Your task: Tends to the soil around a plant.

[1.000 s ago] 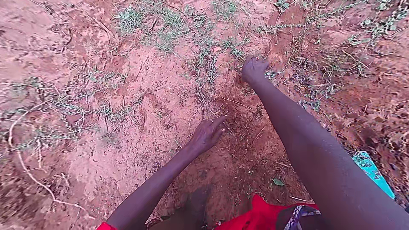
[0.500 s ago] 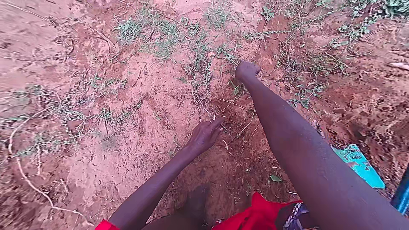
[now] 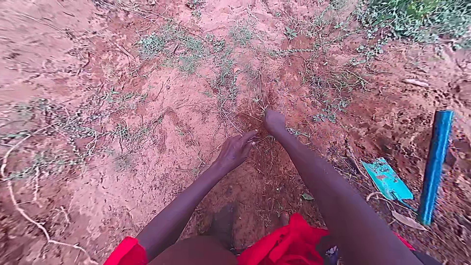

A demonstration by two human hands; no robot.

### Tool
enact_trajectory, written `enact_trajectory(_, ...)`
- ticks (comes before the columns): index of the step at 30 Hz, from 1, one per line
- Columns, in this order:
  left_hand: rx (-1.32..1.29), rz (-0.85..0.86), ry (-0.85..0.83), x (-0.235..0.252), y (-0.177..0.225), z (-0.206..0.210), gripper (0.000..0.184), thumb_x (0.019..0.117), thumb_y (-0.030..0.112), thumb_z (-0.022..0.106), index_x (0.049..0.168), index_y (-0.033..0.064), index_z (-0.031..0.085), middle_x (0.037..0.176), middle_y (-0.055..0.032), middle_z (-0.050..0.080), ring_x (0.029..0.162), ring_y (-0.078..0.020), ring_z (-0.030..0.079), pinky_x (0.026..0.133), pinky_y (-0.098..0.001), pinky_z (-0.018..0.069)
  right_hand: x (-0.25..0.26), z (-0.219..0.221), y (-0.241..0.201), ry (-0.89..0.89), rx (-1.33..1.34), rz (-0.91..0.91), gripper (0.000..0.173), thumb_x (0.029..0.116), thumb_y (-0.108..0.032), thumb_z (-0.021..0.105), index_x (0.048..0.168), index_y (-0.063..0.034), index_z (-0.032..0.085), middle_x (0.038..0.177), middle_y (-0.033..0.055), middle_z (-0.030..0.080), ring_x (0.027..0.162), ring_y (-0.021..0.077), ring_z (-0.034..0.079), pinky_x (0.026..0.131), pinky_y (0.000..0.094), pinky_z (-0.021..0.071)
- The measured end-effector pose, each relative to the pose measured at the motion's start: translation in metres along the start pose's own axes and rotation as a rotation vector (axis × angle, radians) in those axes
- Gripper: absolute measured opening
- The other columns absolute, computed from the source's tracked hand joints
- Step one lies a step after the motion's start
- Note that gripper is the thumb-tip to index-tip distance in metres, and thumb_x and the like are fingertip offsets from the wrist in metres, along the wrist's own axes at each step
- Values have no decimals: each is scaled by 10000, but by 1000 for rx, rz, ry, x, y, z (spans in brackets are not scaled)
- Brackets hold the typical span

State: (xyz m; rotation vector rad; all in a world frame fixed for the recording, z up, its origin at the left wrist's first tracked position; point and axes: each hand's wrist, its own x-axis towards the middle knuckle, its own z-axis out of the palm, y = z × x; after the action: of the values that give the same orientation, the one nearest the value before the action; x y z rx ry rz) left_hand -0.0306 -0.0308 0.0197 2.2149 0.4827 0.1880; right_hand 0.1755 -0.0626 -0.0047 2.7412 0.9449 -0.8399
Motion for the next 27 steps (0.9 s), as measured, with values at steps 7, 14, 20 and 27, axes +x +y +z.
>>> enact_trajectory(7,44,34,12,-6,5,5,374,1046,197,553,1379,47,635,1124,-204,735,926,-370,726,861,-538,558,-95,23,41,-253,-143,-157,373,1077,-171,418,1390,18,494,1270,298,635,1198,477,627,938,636,491)
enact_trajectory(14,158,38,30,16,-13,5,385,1014,129,604,1385,28,621,1104,-240,718,936,-421,712,850,-583,554,-142,33,114,-614,-507,-482,351,1107,-107,373,1414,10,498,1253,338,610,1162,540,606,926,667,475)
enact_trajectory(20,419,129,-253,59,-19,18,636,932,5,649,1525,185,506,1632,-74,401,1493,-413,350,1111,-696,316,-153,-23,191,-553,-685,-415,333,1068,-46,440,1375,-2,563,1240,299,638,1212,494,584,1030,629,409)
enact_trajectory(27,635,104,-422,100,-44,15,559,1026,44,529,1548,237,476,1619,-101,417,1520,-456,270,1137,-767,175,-185,-37,224,-327,-690,-421,291,1034,3,494,1293,-26,624,1144,251,682,1141,465,630,954,575,472)
